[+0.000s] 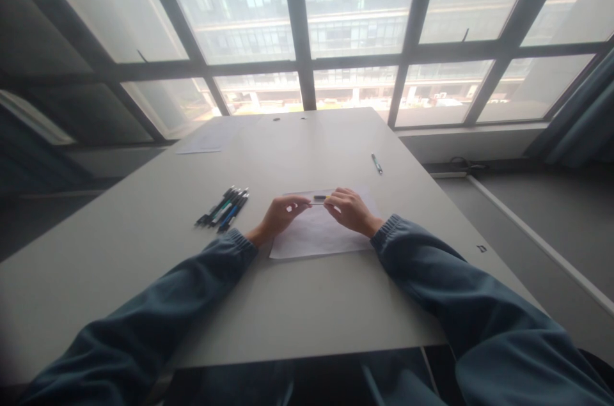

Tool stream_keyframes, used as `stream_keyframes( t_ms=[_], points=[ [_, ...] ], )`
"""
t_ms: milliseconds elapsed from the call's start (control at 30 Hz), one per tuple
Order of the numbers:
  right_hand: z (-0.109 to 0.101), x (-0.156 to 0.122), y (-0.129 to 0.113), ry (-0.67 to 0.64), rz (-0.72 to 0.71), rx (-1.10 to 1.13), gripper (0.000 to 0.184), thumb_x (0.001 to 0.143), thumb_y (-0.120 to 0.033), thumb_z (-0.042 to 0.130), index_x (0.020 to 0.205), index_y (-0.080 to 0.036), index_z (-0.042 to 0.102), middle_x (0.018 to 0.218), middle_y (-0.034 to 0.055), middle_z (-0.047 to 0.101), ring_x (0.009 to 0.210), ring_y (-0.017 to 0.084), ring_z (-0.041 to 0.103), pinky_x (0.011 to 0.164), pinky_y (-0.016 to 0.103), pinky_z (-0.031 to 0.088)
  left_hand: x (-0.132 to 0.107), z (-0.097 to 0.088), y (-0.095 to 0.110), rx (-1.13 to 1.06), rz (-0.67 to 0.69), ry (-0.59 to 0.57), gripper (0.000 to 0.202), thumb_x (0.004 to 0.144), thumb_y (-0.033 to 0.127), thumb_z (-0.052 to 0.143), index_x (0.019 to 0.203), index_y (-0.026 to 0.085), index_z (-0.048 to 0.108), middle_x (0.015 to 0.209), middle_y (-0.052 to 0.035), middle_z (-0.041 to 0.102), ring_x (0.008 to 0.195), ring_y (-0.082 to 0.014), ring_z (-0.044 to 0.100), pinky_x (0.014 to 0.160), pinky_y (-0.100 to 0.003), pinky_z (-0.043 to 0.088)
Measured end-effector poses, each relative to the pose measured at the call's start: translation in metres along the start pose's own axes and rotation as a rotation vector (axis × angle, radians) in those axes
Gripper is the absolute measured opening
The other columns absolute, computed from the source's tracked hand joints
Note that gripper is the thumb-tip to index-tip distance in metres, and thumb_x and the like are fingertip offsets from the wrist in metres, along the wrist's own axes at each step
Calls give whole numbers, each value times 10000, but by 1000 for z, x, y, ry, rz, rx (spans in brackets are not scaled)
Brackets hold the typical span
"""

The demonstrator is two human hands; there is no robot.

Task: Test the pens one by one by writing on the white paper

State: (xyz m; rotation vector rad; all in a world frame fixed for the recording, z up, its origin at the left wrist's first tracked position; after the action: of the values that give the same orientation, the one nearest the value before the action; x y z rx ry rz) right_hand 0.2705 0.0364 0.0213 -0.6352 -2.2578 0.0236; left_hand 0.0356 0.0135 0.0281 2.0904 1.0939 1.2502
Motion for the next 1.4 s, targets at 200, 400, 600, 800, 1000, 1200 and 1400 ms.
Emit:
stream_keyframes(
  t_ms=[200,400,600,800,1000,1200,1400],
  points=[
    [0,0,0,-5,-59,22,170,983,-207,545,874,-208,675,834,66,695,813,198,580,778,333,459,-1,-2,2,99,60,-11,207,877,374,723,935,187,791,855,-57,784,669,-141,654,636,-256,512],
    [-1,3,-6,-36,-106,40,171,993,-211,535,884,-209,667,771,52,666,770,194,546,765,332,455,-3,-2,5,191,174,-28,188,874,364,728,904,190,792,773,-49,749,638,-127,631,635,-245,523],
    [1,3,-6,-38,-120,48,168,992,-221,543,883,-211,670,767,51,661,777,195,550,773,330,458,-2,-1,8,248,245,-37,141,903,286,688,865,185,778,737,-32,732,644,-123,640,666,-242,524],
    [-1,4,-8,-44,-75,82,159,995,-257,549,961,-218,699,862,66,709,844,204,595,816,346,474,0,-4,10,268,242,-25,147,912,264,662,850,188,772,757,-34,739,669,-132,644,703,-256,518],
    [0,2,5,157,226,38,297,1025,-232,423,1178,-194,675,984,102,716,952,246,604,892,409,485,5,-12,4,278,128,32,142,903,270,659,837,213,772,767,-21,746,684,-149,655,701,-264,515],
    [10,-5,22,-19,367,-117,239,954,-176,559,1138,-201,708,1086,109,699,1047,267,573,921,417,447,6,-15,1,289,120,70,138,897,256,664,824,211,772,749,-20,739,680,-149,651,702,-264,508],
    [12,-7,22,-174,364,-139,131,896,-239,701,1019,-226,746,1044,75,712,1024,262,582,901,409,403,5,-12,1,335,167,26,147,911,265,656,829,213,767,764,-20,745,677,-148,633,691,-267,488]
  ],
)
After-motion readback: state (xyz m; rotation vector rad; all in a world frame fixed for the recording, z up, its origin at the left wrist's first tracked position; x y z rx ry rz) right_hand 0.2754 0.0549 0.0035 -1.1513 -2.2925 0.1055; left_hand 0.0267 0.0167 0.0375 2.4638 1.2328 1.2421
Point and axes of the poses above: each hand's wrist, its own x-axis towards the middle knuckle, its own z-axis out of the palm, y = z × x, the point moved 1 cm from there along x, towards the middle knuckle
